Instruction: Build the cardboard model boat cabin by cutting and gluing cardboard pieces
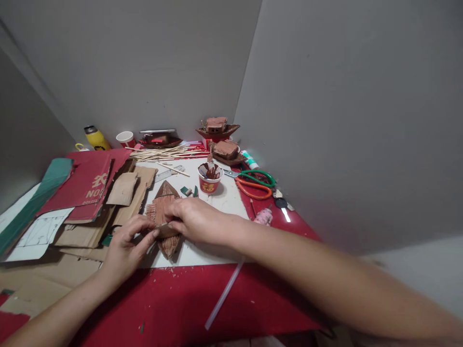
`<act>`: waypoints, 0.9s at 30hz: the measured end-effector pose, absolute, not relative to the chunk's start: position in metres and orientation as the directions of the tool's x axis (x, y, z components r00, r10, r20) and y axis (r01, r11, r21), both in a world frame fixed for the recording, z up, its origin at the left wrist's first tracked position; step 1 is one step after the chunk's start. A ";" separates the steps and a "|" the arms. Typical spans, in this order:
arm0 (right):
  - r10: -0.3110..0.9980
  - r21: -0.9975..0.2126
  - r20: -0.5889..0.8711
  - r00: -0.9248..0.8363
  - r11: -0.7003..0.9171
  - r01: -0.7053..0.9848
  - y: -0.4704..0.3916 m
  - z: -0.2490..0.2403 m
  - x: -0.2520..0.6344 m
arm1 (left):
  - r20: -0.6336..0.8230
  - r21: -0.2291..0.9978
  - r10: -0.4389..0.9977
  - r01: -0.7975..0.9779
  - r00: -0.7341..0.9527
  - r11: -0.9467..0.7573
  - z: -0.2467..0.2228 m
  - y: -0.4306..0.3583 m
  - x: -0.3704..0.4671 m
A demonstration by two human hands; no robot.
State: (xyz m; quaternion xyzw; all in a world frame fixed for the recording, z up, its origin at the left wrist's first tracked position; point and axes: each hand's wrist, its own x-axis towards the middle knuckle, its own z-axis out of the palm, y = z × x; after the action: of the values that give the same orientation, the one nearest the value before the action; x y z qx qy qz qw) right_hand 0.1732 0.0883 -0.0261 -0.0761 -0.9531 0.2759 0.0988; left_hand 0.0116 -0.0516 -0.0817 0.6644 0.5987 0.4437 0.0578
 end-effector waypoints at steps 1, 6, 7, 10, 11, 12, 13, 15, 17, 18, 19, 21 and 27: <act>0.203 -0.543 0.146 -0.968 0.835 0.093 0.088 -0.026 0.173 | 0.511 0.608 0.852 0.748 -0.112 -0.266 -0.081 -0.052 0.011; 0.269 -0.534 0.203 -0.942 0.836 0.124 0.092 -0.008 0.192 | 0.458 0.610 0.879 0.765 -0.129 -0.206 -0.074 -0.052 0.010; 0.306 -0.530 0.234 -0.923 0.836 0.143 0.093 0.000 0.202 | 0.448 0.613 0.884 0.765 -0.131 -0.197 -0.073 -0.052 0.009; 0.451 -0.539 0.307 -0.838 0.808 0.238 0.097 0.022 0.244 | 0.433 0.625 0.891 0.758 -0.136 -0.188 -0.070 -0.052 0.008; 0.512 -0.553 0.299 -0.805 0.781 0.291 0.097 0.027 0.259 | 0.430 0.630 0.892 0.754 -0.138 -0.187 -0.069 -0.052 0.007; 0.559 -0.562 0.286 -0.778 0.755 0.337 0.096 0.030 0.275 | 0.425 0.635 0.894 0.751 -0.143 -0.182 -0.069 -0.052 0.006; 0.602 -0.559 0.261 -0.754 0.731 0.391 0.095 0.031 0.291 | 0.415 0.642 0.898 0.747 -0.148 -0.174 -0.069 -0.052 0.005; 0.661 -0.484 0.213 -0.720 0.711 0.510 0.092 0.023 0.317 | 0.388 0.655 0.907 0.740 -0.160 -0.150 -0.070 -0.051 0.003; 0.743 -0.348 0.159 -0.651 0.659 0.667 0.087 0.005 0.337 | 0.370 0.670 0.913 0.730 -0.168 -0.137 -0.070 -0.051 0.003; 0.783 -0.266 0.130 -0.608 0.618 0.740 0.085 -0.006 0.344 | 0.368 0.676 0.914 0.724 -0.171 -0.137 -0.071 -0.051 0.003; 0.806 -0.199 0.118 -0.580 0.592 0.781 0.082 -0.018 0.349 | 0.367 0.681 0.914 0.720 -0.172 -0.138 -0.071 -0.052 0.003; 0.822 -0.151 0.020 -0.569 0.565 0.811 0.077 -0.042 0.355 | 0.367 0.688 0.913 0.712 -0.177 -0.139 -0.072 -0.052 0.004; 0.835 -0.233 0.046 -0.548 0.542 0.807 0.072 -0.081 0.357 | 0.270 0.807 0.922 0.587 -0.277 -0.060 -0.066 -0.056 0.006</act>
State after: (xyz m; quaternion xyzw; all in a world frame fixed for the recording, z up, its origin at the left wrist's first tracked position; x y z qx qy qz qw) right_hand 0.3567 0.0716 -0.0807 -0.4692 -0.8749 0.0926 0.0760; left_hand 0.0060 -0.0563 -0.0659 0.5719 0.6600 0.4503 0.1859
